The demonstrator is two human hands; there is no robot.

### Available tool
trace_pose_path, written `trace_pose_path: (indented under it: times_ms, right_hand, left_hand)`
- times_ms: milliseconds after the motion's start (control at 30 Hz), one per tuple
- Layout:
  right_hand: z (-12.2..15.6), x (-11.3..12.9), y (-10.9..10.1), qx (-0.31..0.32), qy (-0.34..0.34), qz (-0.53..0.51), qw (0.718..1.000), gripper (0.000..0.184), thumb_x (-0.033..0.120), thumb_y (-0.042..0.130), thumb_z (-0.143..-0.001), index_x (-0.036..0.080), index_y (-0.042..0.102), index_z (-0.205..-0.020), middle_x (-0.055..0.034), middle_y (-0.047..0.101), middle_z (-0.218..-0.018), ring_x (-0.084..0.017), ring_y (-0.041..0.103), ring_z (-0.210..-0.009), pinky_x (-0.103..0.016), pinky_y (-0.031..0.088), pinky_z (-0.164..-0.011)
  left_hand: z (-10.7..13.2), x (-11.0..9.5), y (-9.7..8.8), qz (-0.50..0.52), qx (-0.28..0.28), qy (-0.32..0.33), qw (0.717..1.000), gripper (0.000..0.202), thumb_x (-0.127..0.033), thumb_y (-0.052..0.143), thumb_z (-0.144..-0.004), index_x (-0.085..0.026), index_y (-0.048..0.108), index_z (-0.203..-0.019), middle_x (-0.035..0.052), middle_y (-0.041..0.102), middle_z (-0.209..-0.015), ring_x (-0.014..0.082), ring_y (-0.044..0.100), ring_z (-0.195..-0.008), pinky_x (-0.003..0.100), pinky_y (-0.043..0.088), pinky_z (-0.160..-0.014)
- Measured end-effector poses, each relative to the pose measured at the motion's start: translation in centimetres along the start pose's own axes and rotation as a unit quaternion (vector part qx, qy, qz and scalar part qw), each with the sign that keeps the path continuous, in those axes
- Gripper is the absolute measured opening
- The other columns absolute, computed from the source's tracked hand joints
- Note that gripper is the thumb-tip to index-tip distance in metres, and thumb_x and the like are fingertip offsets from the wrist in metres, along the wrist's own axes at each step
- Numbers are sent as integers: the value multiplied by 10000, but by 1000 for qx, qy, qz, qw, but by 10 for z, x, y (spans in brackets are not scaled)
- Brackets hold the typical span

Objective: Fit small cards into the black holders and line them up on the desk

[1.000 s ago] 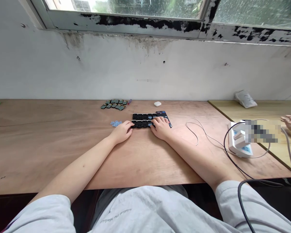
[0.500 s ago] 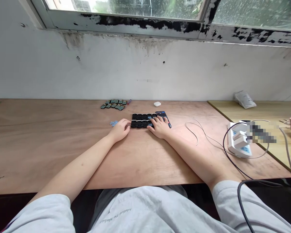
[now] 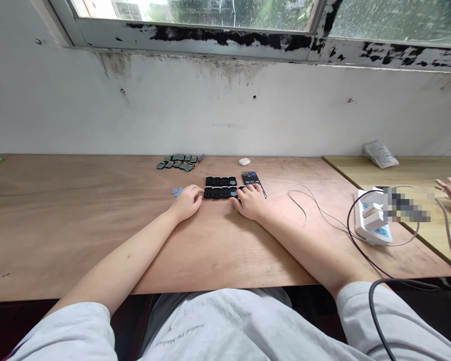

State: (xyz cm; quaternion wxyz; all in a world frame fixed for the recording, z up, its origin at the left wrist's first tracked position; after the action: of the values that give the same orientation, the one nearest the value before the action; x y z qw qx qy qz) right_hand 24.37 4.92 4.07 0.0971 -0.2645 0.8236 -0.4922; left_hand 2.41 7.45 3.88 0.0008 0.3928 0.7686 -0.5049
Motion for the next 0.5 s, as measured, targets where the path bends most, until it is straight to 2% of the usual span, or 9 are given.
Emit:
trace_pose_path:
  times_ms: [167, 267, 367, 433, 500]
  right_hand:
    - [1, 6, -12, -43, -4, -15, 999, 529, 596, 435, -1072, 197, 777, -1016, -199, 717, -1134, -396, 537, -1186, -653, 305, -1154]
    - [1, 10, -12, -37, -29, -20, 999, 487, 541, 466, -1077, 219, 793, -912, -176, 732, -1061, -390, 527, -1225, -663, 293, -1165]
    - [5, 29, -4, 20, -126, -36, 991, 454, 468, 465, -1092, 215, 778, -883, -161, 740, -1046, -360, 549, -1243, -606, 362, -1138]
    - [12, 48, 0, 64, -210, -61, 974, 399, 456, 482, -1091, 203, 767, -970, -154, 729, -1188, -332, 570, -1251, -540, 428, -1096]
    - [18, 63, 2, 96, -263, -93, 955, 343, 478, 532, -1074, 208, 737, -1127, -139, 661, -1395, -313, 578, -1275, -501, 464, -1074]
  left_hand:
    - [0, 1, 1, 2, 1, 0, 1000, 274, -273, 508, -943, -204, 712, -1112, 119, 695, -1158, 290, 653, -1131, 460, 519, -1062]
    - [0, 1, 1, 3, -2, -2, 1000, 268, -269, 511, -941, -210, 716, -1103, 115, 694, -1149, 288, 653, -1128, 456, 519, -1064]
    - [1, -3, -2, -1, -11, 15, 1000, 266, -256, 494, -957, -207, 720, -1088, 116, 694, -1141, 283, 652, -1120, 453, 520, -1053]
    - [2, -9, -4, -10, -17, 36, 999, 276, -249, 476, -972, -201, 723, -1086, 119, 696, -1133, 281, 651, -1108, 452, 522, -1038]
    - [3, -16, -5, -21, -16, 55, 998, 288, -248, 464, -986, -197, 726, -1095, 122, 698, -1120, 282, 652, -1091, 454, 524, -1018]
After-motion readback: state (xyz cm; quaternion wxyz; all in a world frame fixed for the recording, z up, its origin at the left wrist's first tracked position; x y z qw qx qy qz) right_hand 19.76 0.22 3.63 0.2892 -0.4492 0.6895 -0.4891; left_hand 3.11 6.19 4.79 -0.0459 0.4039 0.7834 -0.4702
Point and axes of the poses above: each hand's wrist, its own z-axis away from the middle knuckle, its own y-axis out of the palm, x = y × z, the point moved 10 cm from there along -z, towards the middle knuckle
